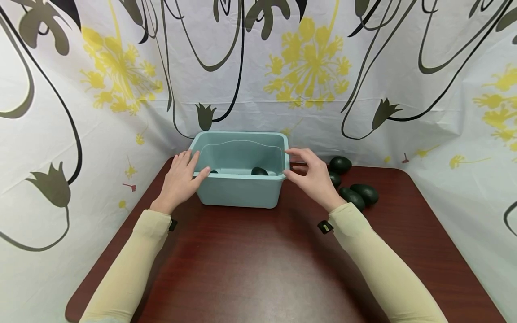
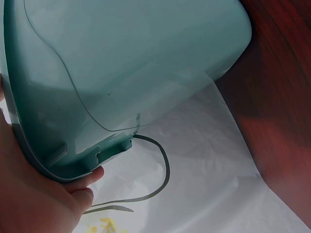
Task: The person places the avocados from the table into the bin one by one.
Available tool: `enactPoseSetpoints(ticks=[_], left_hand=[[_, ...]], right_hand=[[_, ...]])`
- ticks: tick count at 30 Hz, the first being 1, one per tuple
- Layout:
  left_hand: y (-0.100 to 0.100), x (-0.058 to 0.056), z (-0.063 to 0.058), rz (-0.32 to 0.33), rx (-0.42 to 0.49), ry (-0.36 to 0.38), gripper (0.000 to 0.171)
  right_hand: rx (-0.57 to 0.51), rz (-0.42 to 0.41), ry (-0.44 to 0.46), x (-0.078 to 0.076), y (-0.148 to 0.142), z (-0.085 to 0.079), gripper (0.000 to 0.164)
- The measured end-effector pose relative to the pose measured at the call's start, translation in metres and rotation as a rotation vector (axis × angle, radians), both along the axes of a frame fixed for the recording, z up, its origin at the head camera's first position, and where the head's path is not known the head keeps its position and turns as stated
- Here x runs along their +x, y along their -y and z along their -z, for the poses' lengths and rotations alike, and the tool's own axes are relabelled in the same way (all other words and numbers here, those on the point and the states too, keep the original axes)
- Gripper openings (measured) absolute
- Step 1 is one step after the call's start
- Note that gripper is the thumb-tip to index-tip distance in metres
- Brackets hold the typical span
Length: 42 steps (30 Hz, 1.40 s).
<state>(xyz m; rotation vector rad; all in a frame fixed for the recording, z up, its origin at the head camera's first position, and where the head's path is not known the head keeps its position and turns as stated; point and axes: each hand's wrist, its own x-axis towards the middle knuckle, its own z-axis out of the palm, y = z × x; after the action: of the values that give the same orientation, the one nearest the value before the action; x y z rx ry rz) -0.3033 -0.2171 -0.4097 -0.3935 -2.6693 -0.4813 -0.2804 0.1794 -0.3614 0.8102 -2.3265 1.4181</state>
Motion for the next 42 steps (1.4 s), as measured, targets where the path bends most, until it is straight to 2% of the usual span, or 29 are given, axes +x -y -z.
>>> enactPoseSetpoints(ticks=[6, 26, 34, 37, 42], left_hand=[[0.0, 0.0, 0.002, 0.0, -0.006, 0.002, 0.092], [0.001, -0.001, 0.002, 0.0, -0.004, 0.024, 0.092], [0.0, -0.001, 0.001, -0.002, -0.009, 0.038, 0.093], [0.0, -0.001, 0.0, -0.001, -0.015, 0.039, 0.093], [0.001, -0.001, -0.001, 0.002, -0.02, 0.036, 0.092]], right_hand=[[0.016, 0.026, -0.004, 0.003, -0.01, 0.004, 0.053], [0.165, 0.114, -0.002, 0.017, -0.038, 0.013, 0.053], [0.167, 0.116, -0.001, 0.023, -0.047, 0.017, 0.052], [0.175, 0.123, -0.008, 0.022, -0.051, 0.022, 0.053], [0.179, 0.133, -0.015, 0.01, -0.063, 0.036, 0.057]])
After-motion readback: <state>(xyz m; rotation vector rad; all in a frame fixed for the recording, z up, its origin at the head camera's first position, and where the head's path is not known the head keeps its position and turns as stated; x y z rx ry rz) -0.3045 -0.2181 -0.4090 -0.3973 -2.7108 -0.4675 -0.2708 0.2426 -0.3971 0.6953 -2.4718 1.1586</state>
